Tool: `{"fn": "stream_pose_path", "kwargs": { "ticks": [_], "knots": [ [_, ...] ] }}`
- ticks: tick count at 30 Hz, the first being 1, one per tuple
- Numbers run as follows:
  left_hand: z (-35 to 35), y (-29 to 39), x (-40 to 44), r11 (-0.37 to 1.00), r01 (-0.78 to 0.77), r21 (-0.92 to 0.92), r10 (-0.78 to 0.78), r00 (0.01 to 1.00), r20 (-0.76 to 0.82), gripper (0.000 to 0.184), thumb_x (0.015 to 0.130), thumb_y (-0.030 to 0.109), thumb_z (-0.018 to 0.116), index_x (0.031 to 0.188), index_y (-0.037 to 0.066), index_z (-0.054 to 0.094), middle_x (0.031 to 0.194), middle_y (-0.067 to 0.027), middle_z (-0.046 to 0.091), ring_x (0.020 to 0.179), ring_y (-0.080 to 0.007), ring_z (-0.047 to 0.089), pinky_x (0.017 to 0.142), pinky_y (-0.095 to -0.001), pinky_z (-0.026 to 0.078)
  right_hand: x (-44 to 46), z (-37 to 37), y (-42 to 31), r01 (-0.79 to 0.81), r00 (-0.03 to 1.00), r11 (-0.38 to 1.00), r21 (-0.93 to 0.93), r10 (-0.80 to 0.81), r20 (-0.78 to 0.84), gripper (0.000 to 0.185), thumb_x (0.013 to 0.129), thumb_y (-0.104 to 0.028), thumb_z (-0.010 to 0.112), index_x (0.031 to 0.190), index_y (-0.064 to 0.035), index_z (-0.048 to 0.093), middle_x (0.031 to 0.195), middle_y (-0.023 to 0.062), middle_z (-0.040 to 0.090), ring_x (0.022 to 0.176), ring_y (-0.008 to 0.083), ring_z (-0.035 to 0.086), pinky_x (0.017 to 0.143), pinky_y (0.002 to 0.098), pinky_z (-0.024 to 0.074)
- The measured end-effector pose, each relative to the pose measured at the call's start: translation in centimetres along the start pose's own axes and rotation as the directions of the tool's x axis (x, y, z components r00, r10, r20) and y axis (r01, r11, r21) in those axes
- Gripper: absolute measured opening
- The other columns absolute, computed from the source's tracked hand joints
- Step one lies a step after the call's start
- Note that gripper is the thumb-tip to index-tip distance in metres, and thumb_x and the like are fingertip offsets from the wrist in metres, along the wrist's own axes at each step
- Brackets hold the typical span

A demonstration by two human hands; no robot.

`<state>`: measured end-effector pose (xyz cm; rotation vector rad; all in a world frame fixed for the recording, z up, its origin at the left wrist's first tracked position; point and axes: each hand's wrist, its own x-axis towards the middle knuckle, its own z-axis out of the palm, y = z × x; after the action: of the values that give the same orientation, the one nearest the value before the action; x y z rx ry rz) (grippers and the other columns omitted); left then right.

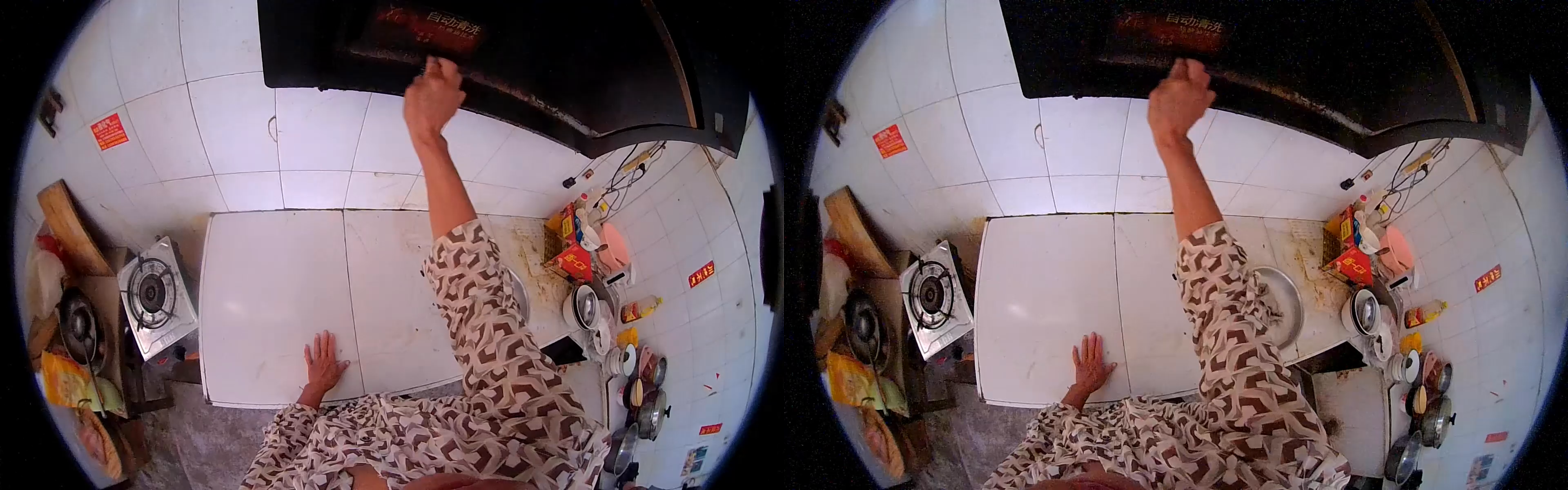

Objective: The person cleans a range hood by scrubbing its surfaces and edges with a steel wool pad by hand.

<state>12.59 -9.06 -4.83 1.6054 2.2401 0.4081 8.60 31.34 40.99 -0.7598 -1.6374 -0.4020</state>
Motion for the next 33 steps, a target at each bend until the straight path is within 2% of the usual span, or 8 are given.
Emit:
{"fn": "stream_pose_path", "kwargs": {
  "ticks": [8,10,12,14,28,31,32,33],
  "knots": [
    [-1.2,-0.5,0.3,0.988,0.150,0.020,-0.150,0.989,0.001,0.099,0.079,0.051,0.067,0.150,0.008,0.013,0.157,-0.0132,0.009,0.145,-0.0337,0.006,0.111,-0.0606,0.005,-0.1,-0.2,-2.8,0.231,0.944,0.967,0.104,-0.249,0.216,0.038,0.083,-0.003,0.055,0.121,0.0013,0.059,0.119,0.0118,0.057,0.111,0.0245,0.051,0.081,0.0432,0.0355],
    [-1.8,-1.8,0.3,0.974,0.224,0.026,-0.223,0.974,-0.025,0.101,0.078,0.053,0.067,0.150,0.008,0.012,0.158,-0.0139,0.007,0.145,-0.0352,0.005,0.110,-0.0621,0.004,0.4,-0.9,-0.2,0.427,0.890,0.904,0.028,-0.426,0.164,0.037,0.082,-0.004,0.053,0.119,-0.0049,0.061,0.121,0.0058,0.058,0.112,0.0207,0.051,0.083,0.0421,0.0349],
    [-1.9,-2.8,0.1,0.956,0.292,0.015,-0.291,0.955,-0.048,0.101,0.078,0.055,0.066,0.150,0.008,0.012,0.158,-0.0145,0.006,0.145,-0.0362,0.003,0.110,-0.0627,0.003,1.4,-2.8,2.6,0.413,0.882,0.906,-0.095,-0.373,0.289,0.039,0.081,-0.004,0.057,0.120,-0.0078,0.062,0.122,0.0035,0.059,0.116,0.0188,0.052,0.086,0.0399,0.0375],
    [-2.5,-3.9,0.0,0.941,0.337,0.008,-0.336,0.939,-0.069,0.100,0.079,0.058,0.062,0.150,0.007,0.013,0.157,-0.0151,0.005,0.145,-0.0369,0.000,0.110,-0.0625,0.002,1.3,-3.1,6.7,0.465,0.877,0.869,-0.168,-0.425,0.225,0.037,0.082,-0.005,0.056,0.118,-0.0088,0.063,0.123,0.0038,0.059,0.116,0.0185,0.053,0.085,0.0397,0.0382],
    [-3.7,-4.1,0.2,0.930,0.363,0.054,-0.362,0.932,-0.030,0.103,0.078,0.064,0.060,0.151,0.010,0.011,0.157,-0.0169,0.002,0.143,-0.0418,-0.002,0.107,-0.0676,0.003,0.6,-5.2,16.3,0.287,0.954,0.908,-0.304,-0.245,0.171,0.041,0.080,-0.002,0.062,0.121,-0.0091,0.062,0.125,0.0073,0.051,0.116,0.0258,0.047,0.080,0.0451,0.0367],
    [-4.1,-4.3,0.2,0.927,0.371,0.050,-0.372,0.928,0.011,0.103,0.078,0.065,0.059,0.151,0.011,0.010,0.157,-0.0163,0.000,0.143,-0.0412,-0.004,0.106,-0.0684,0.002,0.3,-4.9,17.9,0.147,0.983,0.955,-0.258,-0.112,0.145,0.042,0.081,0.001,0.058,0.121,-0.0105,0.063,0.125,0.0097,0.051,0.115,0.0265,0.047,0.079,0.0455,0.0386],
    [-4.0,-4.4,0.2,0.928,0.369,0.047,-0.371,0.929,0.017,0.103,0.079,0.065,0.058,0.151,0.011,0.010,0.158,-0.0160,-0.001,0.143,-0.0411,-0.005,0.106,-0.0688,0.002,0.2,-4.5,20.2,0.152,0.986,0.981,-0.121,-0.143,0.081,0.043,0.084,0.003,0.052,0.122,-0.0135,0.063,0.127,0.0091,0.050,0.109,0.0252,0.053,0.076,0.0388,0.0438],
    [-3.9,-4.5,0.3,0.929,0.366,0.046,-0.368,0.930,0.024,0.103,0.079,0.066,0.058,0.151,0.012,0.009,0.158,-0.0157,-0.002,0.143,-0.0409,-0.006,0.106,-0.0692,0.002,0.3,-6.2,19.7,-0.216,0.963,0.965,0.147,0.185,0.198,0.044,0.083,0.004,0.052,0.122,-0.0113,0.063,0.122,0.0091,0.055,0.104,0.0250,0.057,0.079,0.0350,0.0472]
  ]
}}
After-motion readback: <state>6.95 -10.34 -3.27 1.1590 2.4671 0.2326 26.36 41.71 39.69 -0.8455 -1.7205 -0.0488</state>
